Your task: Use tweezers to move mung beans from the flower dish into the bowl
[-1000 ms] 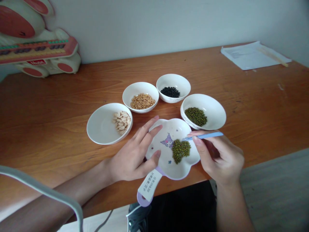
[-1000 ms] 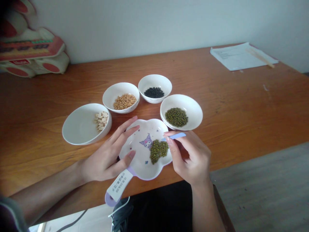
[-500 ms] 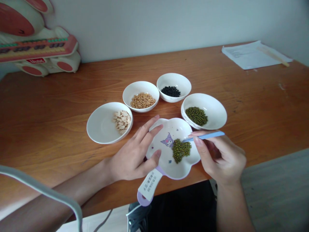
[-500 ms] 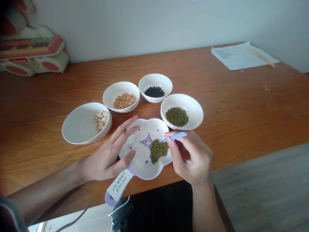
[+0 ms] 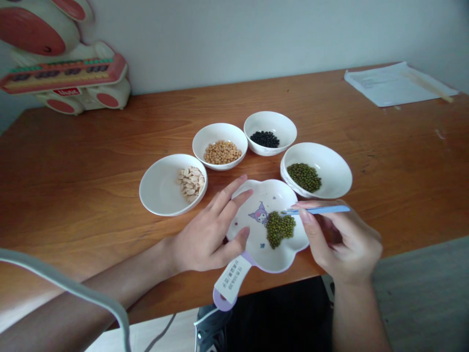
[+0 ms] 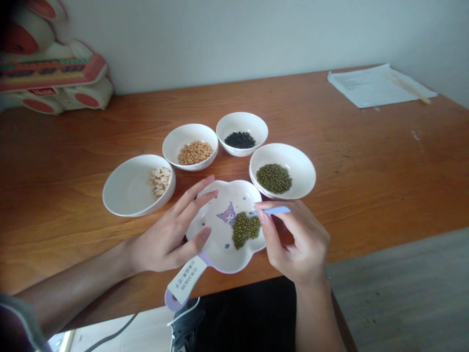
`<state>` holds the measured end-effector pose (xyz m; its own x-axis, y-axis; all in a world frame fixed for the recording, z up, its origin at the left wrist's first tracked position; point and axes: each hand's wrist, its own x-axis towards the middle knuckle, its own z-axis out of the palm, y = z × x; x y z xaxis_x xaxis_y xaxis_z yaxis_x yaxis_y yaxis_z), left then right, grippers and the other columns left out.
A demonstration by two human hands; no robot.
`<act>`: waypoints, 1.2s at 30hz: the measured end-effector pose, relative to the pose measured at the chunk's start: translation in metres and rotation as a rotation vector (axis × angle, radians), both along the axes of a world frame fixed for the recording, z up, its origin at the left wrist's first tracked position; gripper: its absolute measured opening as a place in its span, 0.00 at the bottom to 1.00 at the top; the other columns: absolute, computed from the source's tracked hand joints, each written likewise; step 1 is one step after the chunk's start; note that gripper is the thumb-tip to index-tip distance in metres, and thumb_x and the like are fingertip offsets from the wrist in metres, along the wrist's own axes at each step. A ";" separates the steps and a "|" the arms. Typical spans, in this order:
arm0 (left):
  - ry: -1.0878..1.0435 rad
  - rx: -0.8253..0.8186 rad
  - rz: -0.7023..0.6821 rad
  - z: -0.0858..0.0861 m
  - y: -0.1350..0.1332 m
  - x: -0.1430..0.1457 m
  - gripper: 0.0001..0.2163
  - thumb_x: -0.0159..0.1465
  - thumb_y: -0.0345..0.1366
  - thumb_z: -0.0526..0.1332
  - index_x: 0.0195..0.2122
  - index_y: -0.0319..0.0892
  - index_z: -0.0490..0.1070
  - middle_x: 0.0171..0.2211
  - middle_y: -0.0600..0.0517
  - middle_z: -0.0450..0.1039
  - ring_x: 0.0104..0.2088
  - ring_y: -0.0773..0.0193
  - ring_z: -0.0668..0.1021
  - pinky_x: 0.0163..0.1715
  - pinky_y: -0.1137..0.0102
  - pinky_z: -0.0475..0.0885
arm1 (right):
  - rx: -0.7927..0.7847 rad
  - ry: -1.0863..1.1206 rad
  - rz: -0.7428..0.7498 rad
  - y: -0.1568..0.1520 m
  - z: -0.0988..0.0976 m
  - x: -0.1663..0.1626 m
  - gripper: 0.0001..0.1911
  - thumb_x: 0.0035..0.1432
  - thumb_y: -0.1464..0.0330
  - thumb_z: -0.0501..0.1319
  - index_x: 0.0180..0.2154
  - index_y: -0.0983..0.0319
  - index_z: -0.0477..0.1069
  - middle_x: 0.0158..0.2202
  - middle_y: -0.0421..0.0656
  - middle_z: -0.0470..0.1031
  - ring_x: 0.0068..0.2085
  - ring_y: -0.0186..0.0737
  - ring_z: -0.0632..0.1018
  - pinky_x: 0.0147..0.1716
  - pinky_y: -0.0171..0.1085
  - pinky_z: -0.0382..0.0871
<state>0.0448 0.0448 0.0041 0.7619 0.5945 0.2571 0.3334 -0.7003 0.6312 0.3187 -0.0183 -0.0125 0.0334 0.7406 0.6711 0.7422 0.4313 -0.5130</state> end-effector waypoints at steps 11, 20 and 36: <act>-0.005 -0.007 -0.002 0.001 0.000 -0.001 0.31 0.77 0.34 0.59 0.78 0.41 0.49 0.81 0.30 0.42 0.81 0.36 0.54 0.77 0.38 0.61 | -0.006 -0.010 0.022 0.001 0.001 0.001 0.13 0.64 0.76 0.70 0.47 0.54 0.83 0.43 0.41 0.88 0.40 0.43 0.87 0.44 0.43 0.85; 0.005 -0.012 0.006 -0.001 -0.001 -0.001 0.30 0.78 0.35 0.59 0.78 0.40 0.49 0.82 0.30 0.42 0.82 0.38 0.54 0.78 0.40 0.61 | 0.276 0.303 -0.257 0.003 -0.006 -0.003 0.14 0.68 0.73 0.69 0.51 0.52 0.85 0.43 0.41 0.88 0.38 0.47 0.88 0.38 0.47 0.85; 0.012 0.001 0.014 0.000 0.000 -0.001 0.31 0.78 0.36 0.59 0.78 0.41 0.49 0.81 0.32 0.43 0.81 0.38 0.55 0.78 0.41 0.61 | 0.035 -0.020 -0.043 -0.002 0.004 -0.001 0.11 0.63 0.74 0.71 0.46 0.54 0.83 0.40 0.41 0.88 0.37 0.43 0.86 0.38 0.42 0.84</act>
<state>0.0439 0.0445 0.0046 0.7563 0.6048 0.2493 0.3505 -0.6964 0.6263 0.3177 -0.0205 -0.0083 0.0515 0.7152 0.6970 0.7702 0.4159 -0.4836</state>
